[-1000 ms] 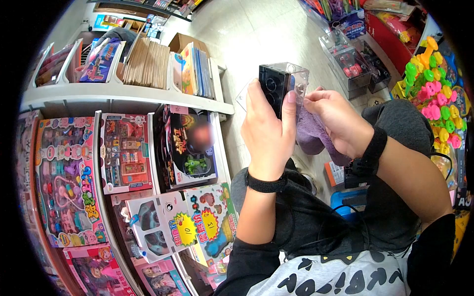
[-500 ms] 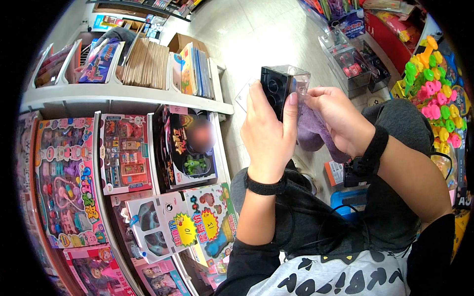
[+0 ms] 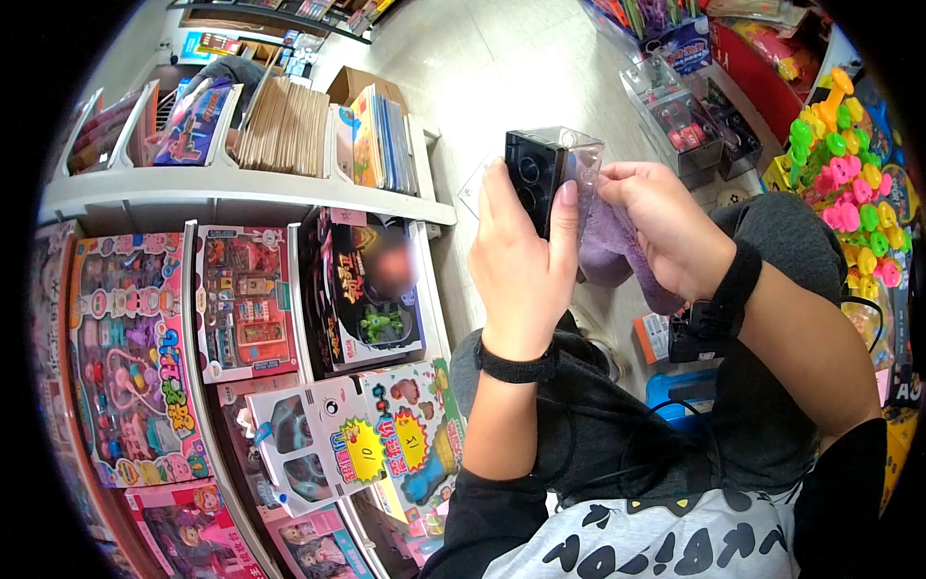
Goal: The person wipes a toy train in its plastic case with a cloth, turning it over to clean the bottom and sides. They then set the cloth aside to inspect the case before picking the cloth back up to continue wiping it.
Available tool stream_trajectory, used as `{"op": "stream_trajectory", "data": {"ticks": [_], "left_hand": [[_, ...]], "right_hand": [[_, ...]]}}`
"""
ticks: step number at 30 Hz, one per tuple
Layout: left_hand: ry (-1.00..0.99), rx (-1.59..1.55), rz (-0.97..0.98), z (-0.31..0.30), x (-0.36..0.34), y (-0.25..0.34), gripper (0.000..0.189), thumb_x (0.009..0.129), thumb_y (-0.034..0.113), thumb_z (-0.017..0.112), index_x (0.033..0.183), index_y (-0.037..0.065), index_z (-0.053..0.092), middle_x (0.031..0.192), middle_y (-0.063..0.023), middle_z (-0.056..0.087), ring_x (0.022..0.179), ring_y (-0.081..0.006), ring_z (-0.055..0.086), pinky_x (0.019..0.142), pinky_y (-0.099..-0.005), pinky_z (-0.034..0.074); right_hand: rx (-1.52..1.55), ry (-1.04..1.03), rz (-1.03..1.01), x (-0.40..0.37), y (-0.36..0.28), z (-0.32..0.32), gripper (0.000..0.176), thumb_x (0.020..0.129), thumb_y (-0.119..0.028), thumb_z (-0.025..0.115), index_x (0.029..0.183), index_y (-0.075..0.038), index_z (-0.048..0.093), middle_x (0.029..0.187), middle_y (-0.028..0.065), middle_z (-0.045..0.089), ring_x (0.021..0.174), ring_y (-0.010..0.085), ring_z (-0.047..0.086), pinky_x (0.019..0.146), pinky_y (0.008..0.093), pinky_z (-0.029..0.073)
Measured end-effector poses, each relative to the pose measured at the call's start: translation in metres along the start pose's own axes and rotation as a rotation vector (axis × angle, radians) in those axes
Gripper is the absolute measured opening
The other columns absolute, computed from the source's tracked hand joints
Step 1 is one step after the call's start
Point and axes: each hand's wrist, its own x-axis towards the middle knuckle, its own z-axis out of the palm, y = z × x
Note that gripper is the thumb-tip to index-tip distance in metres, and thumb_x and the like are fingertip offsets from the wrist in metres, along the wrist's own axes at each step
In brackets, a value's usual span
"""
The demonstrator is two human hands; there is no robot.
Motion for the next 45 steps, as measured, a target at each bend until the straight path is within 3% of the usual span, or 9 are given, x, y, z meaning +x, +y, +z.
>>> {"op": "stream_trajectory", "data": {"ticks": [9, 11, 28, 45], "left_hand": [[0.006, -0.007, 0.018, -0.001, 0.000, 0.000, 0.039, 0.091, 0.029, 0.054, 0.112, -0.002, 0.045, 0.088, -0.0226, 0.060, 0.079, -0.0376, 0.060, 0.070, -0.0399, 0.046], [-0.006, -0.017, 0.013, -0.001, 0.000, 0.001, 0.053, 0.087, 0.034, 0.058, 0.119, -0.005, 0.042, 0.097, -0.0251, 0.056, 0.085, -0.0441, 0.057, 0.069, -0.0448, 0.047], [-0.006, -0.012, 0.001, 0.002, -0.001, 0.003, 0.050, 0.088, 0.033, 0.057, 0.119, -0.003, 0.042, 0.097, -0.0252, 0.056, 0.087, -0.0438, 0.057, 0.072, -0.0452, 0.046], [-0.035, -0.042, -0.006, -0.004, 0.000, 0.004, 0.048, 0.087, 0.031, 0.058, 0.118, -0.003, 0.043, 0.096, -0.0251, 0.057, 0.086, -0.0434, 0.057, 0.071, -0.0450, 0.046]], "right_hand": [[0.034, -0.026, -0.003, 0.002, 0.001, -0.004, 0.018, 0.089, -0.002, 0.043, 0.097, 0.003, 0.058, 0.090, 0.0085, 0.063, 0.078, 0.0135, 0.062, 0.073, 0.0265, 0.050], [0.039, -0.013, -0.007, 0.001, 0.000, -0.004, 0.018, 0.089, -0.002, 0.043, 0.097, 0.003, 0.058, 0.090, 0.0088, 0.063, 0.078, 0.0139, 0.062, 0.072, 0.0268, 0.050], [0.098, 0.005, -0.059, 0.001, -0.007, -0.008, 0.014, 0.088, -0.003, 0.045, 0.086, -0.001, 0.059, 0.083, 0.0061, 0.062, 0.075, 0.0135, 0.061, 0.071, 0.0261, 0.049], [0.124, 0.047, -0.024, -0.002, -0.017, -0.007, 0.013, 0.091, -0.008, 0.045, 0.091, -0.003, 0.057, 0.087, 0.0047, 0.061, 0.078, 0.0120, 0.060, 0.074, 0.0271, 0.049]]}}
